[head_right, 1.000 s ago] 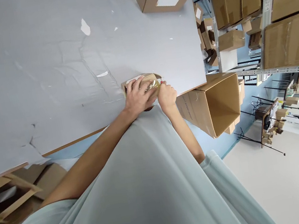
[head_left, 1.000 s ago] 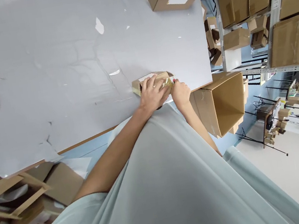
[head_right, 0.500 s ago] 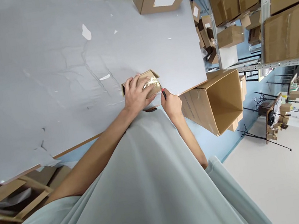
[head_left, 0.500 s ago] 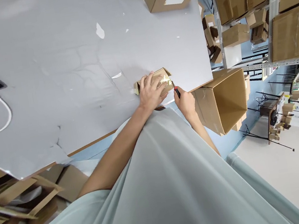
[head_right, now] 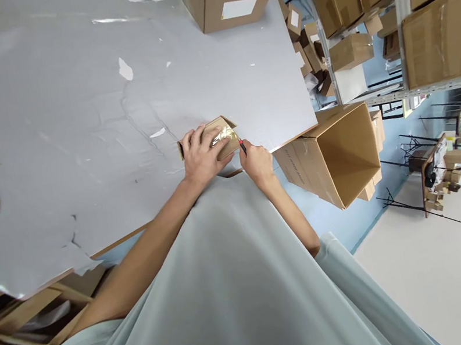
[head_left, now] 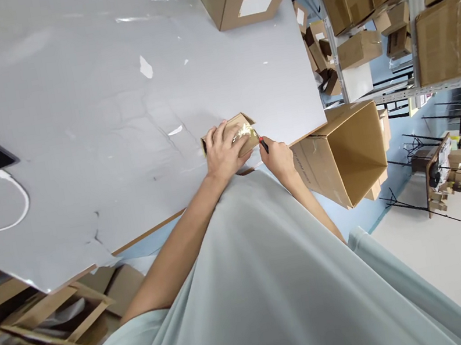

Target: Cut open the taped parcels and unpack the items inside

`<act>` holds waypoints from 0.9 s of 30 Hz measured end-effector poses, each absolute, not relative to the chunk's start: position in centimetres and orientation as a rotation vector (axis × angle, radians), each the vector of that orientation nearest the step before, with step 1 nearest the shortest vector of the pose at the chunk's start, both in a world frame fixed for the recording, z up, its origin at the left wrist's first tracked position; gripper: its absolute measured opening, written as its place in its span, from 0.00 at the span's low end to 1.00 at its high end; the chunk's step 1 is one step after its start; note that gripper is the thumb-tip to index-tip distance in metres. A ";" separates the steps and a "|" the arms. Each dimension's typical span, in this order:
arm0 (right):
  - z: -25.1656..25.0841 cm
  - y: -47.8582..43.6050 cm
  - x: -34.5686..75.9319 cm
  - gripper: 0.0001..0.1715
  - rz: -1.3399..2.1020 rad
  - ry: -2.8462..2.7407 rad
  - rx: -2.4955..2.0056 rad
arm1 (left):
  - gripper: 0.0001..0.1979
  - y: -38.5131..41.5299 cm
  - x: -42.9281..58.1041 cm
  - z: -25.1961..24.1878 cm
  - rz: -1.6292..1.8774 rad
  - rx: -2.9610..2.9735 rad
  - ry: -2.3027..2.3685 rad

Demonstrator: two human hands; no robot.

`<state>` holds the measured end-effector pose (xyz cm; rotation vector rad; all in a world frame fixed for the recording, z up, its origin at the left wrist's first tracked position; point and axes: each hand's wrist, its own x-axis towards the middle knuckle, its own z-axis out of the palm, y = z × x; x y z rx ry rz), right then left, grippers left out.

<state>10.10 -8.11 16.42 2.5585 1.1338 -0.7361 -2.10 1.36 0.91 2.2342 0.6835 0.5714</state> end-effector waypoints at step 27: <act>14.1 -5.9 9.0 0.23 -0.651 1.142 2.547 | 0.22 1.7 -1.8 0.8 0.551 2.244 0.760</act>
